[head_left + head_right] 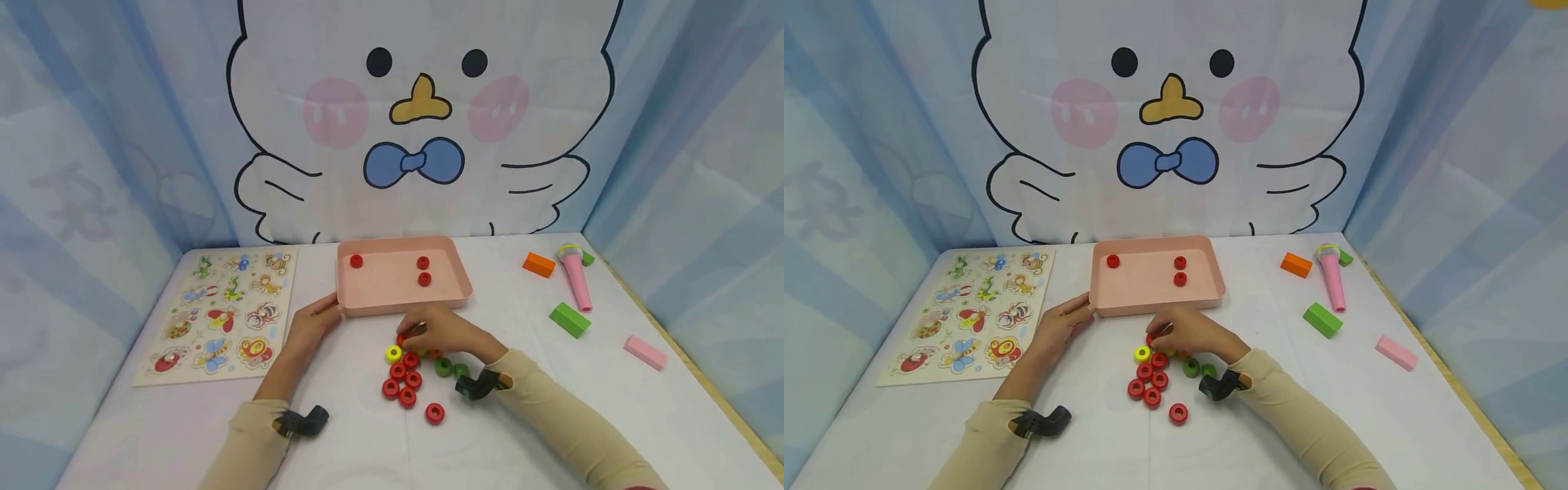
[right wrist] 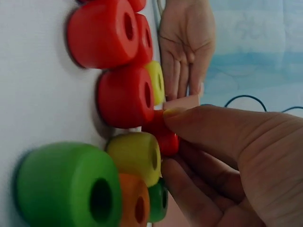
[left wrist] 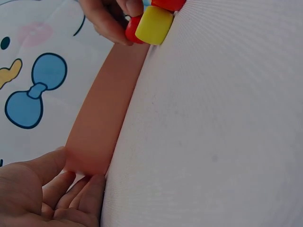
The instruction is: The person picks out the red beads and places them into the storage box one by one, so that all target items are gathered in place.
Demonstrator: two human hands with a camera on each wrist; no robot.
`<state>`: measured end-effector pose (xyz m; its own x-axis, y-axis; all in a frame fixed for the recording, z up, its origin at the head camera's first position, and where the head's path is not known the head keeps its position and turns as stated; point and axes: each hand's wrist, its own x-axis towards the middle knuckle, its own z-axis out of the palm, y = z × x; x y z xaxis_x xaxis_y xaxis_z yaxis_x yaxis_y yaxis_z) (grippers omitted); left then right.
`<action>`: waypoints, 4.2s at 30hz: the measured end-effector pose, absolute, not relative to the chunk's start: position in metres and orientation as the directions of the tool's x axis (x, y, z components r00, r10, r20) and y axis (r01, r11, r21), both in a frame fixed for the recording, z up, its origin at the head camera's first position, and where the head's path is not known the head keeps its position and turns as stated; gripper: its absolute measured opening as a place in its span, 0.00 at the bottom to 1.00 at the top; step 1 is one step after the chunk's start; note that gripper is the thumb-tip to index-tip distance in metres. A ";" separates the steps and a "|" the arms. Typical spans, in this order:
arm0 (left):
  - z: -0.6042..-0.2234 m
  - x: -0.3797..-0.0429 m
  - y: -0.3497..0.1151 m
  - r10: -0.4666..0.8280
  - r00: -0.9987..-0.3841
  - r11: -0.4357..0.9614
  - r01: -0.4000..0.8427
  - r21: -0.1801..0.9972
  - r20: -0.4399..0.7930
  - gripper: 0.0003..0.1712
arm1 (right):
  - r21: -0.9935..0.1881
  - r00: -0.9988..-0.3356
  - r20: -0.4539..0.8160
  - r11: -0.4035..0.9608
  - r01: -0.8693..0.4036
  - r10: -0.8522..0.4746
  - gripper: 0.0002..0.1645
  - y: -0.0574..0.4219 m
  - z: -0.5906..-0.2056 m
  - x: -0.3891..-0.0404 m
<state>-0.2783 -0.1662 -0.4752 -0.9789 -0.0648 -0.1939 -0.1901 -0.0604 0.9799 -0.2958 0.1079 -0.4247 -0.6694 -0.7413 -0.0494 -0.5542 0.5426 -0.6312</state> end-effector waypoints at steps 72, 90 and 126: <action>-0.480 -0.275 -0.162 -0.089 -0.987 -0.108 -0.120 0.987 -0.130 0.27 | -0.736 -0.921 -0.023 0.630 -0.247 -0.388 0.24 0.057 -0.444 -0.448; -0.479 -0.273 -0.163 -0.065 -0.990 -0.107 -0.119 0.987 -0.126 0.27 | -0.740 -0.911 0.030 0.604 -0.296 -0.411 0.26 0.080 -0.417 -0.413; -0.475 -0.278 -0.165 -0.052 -0.979 -0.050 -0.192 0.980 -0.195 0.29 | -0.942 -0.755 -0.031 0.272 -0.198 -0.655 0.20 0.158 -0.439 -0.213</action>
<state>-0.2777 -0.1648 -0.4752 -0.9795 -0.0523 -0.1947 -0.1921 -0.0498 0.9801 -0.2130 0.1577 -0.4386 -0.7549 -0.6551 -0.0307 -0.1977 0.2719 -0.9418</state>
